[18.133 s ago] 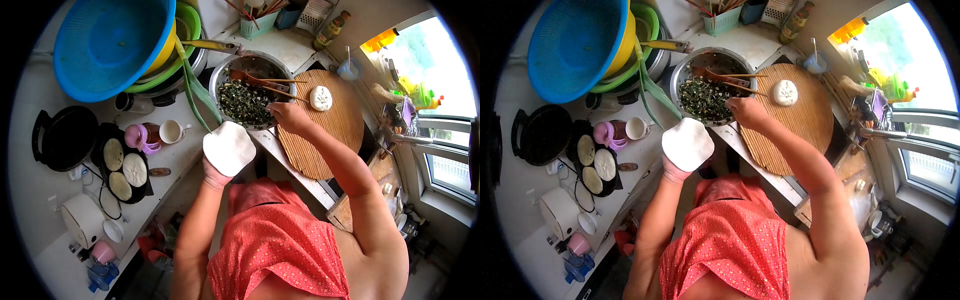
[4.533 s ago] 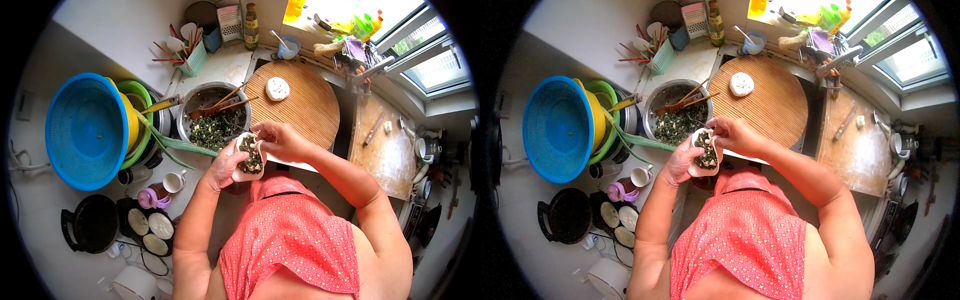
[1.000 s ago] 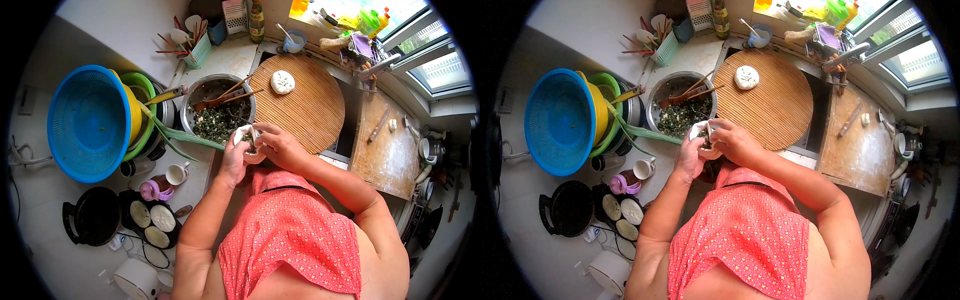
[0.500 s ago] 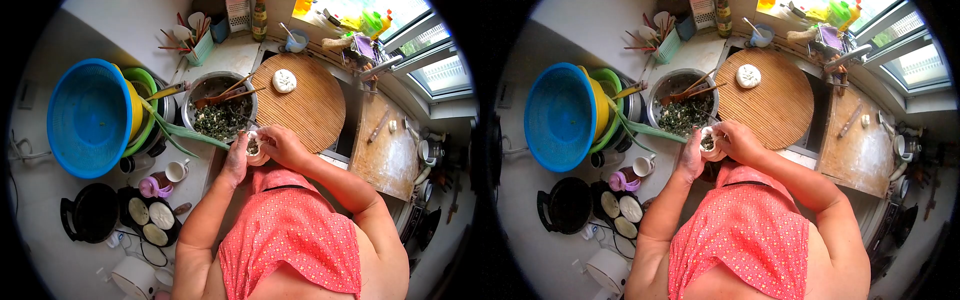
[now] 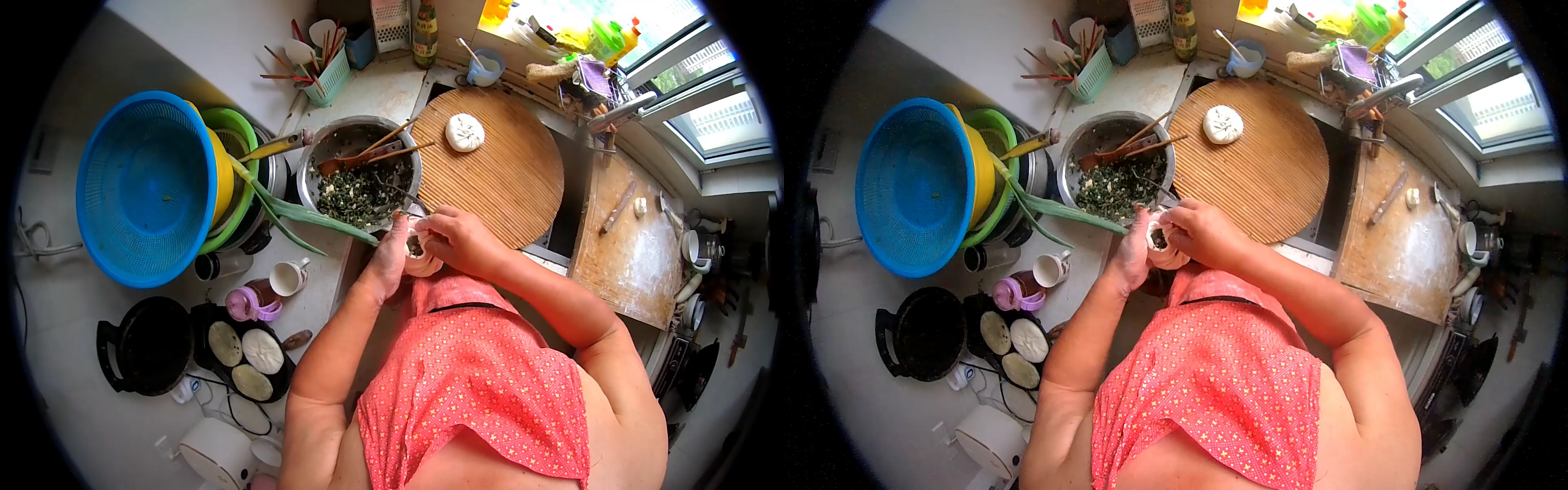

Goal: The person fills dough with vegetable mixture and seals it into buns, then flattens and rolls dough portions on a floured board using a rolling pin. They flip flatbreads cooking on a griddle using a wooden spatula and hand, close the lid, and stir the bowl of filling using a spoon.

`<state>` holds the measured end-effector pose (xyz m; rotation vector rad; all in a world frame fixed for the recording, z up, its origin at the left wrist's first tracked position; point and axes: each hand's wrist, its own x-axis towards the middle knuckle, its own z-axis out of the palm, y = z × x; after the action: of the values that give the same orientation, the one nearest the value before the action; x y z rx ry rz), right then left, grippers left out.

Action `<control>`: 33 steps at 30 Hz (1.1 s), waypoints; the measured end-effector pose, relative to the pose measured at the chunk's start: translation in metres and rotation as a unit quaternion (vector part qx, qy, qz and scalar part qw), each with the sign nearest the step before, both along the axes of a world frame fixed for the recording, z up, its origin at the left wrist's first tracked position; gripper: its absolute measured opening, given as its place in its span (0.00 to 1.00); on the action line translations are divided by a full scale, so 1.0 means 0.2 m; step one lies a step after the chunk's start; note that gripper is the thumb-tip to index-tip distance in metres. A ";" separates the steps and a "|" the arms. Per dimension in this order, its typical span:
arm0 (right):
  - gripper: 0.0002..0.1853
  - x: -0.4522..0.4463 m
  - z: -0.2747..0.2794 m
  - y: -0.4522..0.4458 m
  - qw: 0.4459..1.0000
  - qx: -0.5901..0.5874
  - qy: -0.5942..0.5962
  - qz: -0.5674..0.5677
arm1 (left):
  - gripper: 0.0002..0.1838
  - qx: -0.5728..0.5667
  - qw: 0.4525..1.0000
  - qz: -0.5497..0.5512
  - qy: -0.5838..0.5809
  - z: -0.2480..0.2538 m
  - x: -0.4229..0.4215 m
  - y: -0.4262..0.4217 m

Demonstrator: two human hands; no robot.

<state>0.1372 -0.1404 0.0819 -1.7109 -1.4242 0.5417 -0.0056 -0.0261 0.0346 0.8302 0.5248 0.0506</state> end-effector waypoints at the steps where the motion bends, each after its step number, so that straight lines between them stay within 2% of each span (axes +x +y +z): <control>1: 0.11 0.00 0.02 0.00 1.000 0.005 0.000 -0.014 | 0.38 -0.014 1.000 0.012 -0.017 0.06 0.01 0.02; 2: 0.11 0.00 0.03 0.01 1.000 0.006 -0.001 -0.015 | 0.40 -0.028 0.999 0.024 -0.034 0.11 0.01 0.04; 3: 0.11 0.00 0.04 0.01 0.983 -0.007 0.166 -0.079 | 0.45 -0.045 0.995 0.008 -0.091 0.16 0.00 0.08; 4: 0.10 0.00 0.06 0.02 0.934 -0.020 0.328 -0.141 | 0.51 -0.024 0.995 0.012 -0.101 0.23 0.01 0.09; 5: 0.10 0.05 0.12 0.05 0.875 -0.050 0.459 -0.148 | 0.50 -0.018 0.992 0.041 -0.118 0.25 0.02 0.08; 6: 0.11 0.05 0.13 0.05 0.871 -0.047 0.469 -0.138 | 0.50 -0.013 0.988 0.070 -0.135 0.25 0.03 0.06; 7: 0.11 0.03 0.12 0.06 0.844 -0.032 0.514 -0.150 | 0.47 0.045 0.980 0.107 -0.164 0.23 0.06 0.04; 8: 0.10 0.00 0.12 0.07 0.816 -0.014 0.555 -0.161 | 0.42 0.006 0.965 0.189 -0.182 0.19 0.09 -0.03; 9: 0.10 -0.01 0.11 0.07 0.816 -0.014 0.555 -0.161 | 0.39 -0.007 0.961 0.205 -0.185 0.16 0.10 -0.03; 11: 0.10 -0.04 0.10 0.07 0.868 -0.024 0.468 -0.161 | 0.32 -0.047 0.954 0.252 -0.156 0.15 0.12 -0.05; 12: 0.07 -0.05 0.09 0.06 0.886 -0.045 0.429 -0.170 | 0.32 -0.047 0.954 0.251 -0.158 0.14 0.12 -0.05; 13: 0.05 -0.05 0.08 0.04 0.955 0.008 0.257 -0.149 | 0.31 -0.064 0.958 0.247 -0.133 0.13 0.12 -0.05; 14: 0.05 -0.05 0.07 0.02 0.988 0.059 0.076 -0.120 | 0.29 -0.082 0.960 0.244 -0.107 0.13 0.12 -0.05; 15: 0.05 -0.05 0.07 0.03 0.988 0.059 0.076 -0.120 | 0.28 -0.082 0.960 0.249 -0.097 0.13 0.12 -0.05; 17: 0.05 -0.06 0.09 0.04 0.987 0.127 -0.025 -0.095 | 0.28 -0.084 0.961 0.246 -0.090 0.11 0.11 -0.05; 21: 0.05 -0.04 0.09 0.04 0.990 0.129 -0.041 -0.044 | 0.30 -0.087 0.966 0.236 -0.063 0.10 0.11 -0.06; 24: 0.06 -0.04 0.09 0.04 0.989 0.127 -0.075 -0.019 | 0.28 -0.089 0.967 0.225 -0.086 0.08 0.10 -0.05; 29: 0.07 -0.07 0.14 0.04 0.993 0.074 0.024 -0.091 | 0.28 -0.116 0.967 0.217 -0.069 0.15 0.11 -0.06; 31: 0.09 -0.05 0.14 0.04 0.994 0.063 0.022 -0.081 | 0.27 -0.129 0.966 0.214 -0.063 0.16 0.11 -0.06; 33: 0.11 -0.04 0.12 0.03 0.996 0.052 0.020 -0.072 | 0.31 -0.115 0.973 0.187 -0.073 0.10 0.10 -0.05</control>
<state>0.1294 -0.1341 0.1063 -1.6946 -1.2682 0.4136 0.0141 -0.0359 0.0550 0.4892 0.5298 0.3878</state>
